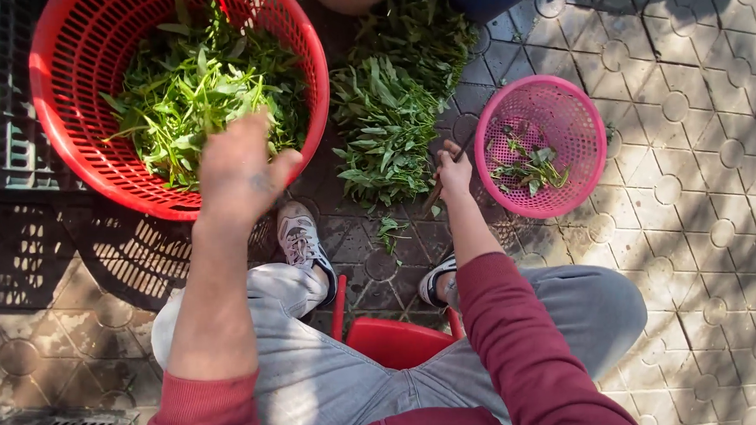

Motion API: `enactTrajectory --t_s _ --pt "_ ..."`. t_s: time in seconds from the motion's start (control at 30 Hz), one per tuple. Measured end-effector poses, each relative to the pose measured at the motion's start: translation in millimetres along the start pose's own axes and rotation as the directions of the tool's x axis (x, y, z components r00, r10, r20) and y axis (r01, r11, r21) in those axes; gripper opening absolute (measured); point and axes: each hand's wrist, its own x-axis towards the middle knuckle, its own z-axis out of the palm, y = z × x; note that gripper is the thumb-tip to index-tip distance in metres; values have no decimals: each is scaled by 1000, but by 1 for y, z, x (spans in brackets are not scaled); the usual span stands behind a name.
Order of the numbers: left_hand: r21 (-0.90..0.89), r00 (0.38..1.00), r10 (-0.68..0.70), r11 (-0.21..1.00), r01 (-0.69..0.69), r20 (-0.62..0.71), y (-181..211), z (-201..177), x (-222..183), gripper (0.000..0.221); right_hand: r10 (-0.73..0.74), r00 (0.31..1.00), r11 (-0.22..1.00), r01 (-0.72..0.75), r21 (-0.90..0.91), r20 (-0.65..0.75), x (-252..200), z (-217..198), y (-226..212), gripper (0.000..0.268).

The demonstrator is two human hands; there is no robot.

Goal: Trimming and sorting leafy green vegetables into baskets using a knife.

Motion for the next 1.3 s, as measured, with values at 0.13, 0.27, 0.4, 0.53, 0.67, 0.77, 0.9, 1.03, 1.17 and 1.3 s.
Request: enactTrajectory --t_s 0.13,0.27,0.4,0.53,0.67,0.77,0.9,1.03,1.17,1.3 --pt "-180 898 184 976 -120 400 31 2 -11 70 15 988 940 38 -339 152 33 16 10 51" --pt "-158 922 267 960 -230 280 11 40 -4 69 -57 997 919 74 -387 55 56 8 47 16" --pt "-43 932 335 942 -332 139 1 66 7 66 -50 992 979 71 -189 116 -11 0 -1 16" --pt "-8 905 421 907 -421 57 -3 102 16 57 -87 965 993 65 95 247 -98 -3 -67 19" --pt "-3 881 464 885 -466 93 25 128 23 38 -127 955 982 83 168 269 -148 -4 -103 23" --pt "-56 807 584 806 -589 -84 39 148 27 22 -164 933 970 94 224 320 -179 1 -119 24" --pt "-362 854 503 827 -431 132 59 150 12 26 -161 922 960 65 271 351 -212 2 -123 25" --pt "-369 886 413 873 -319 210 62 145 8 25 -18 925 953 -100 287 380 -226 2 -126 51" --pt "-249 875 466 870 -426 133 46 161 19 22 112 865 932 -263 251 490 -244 4 -135 78" --pt "100 805 593 802 -589 -11 36 214 26 16 64 885 935 -215 283 462 -233 21 -96 45"
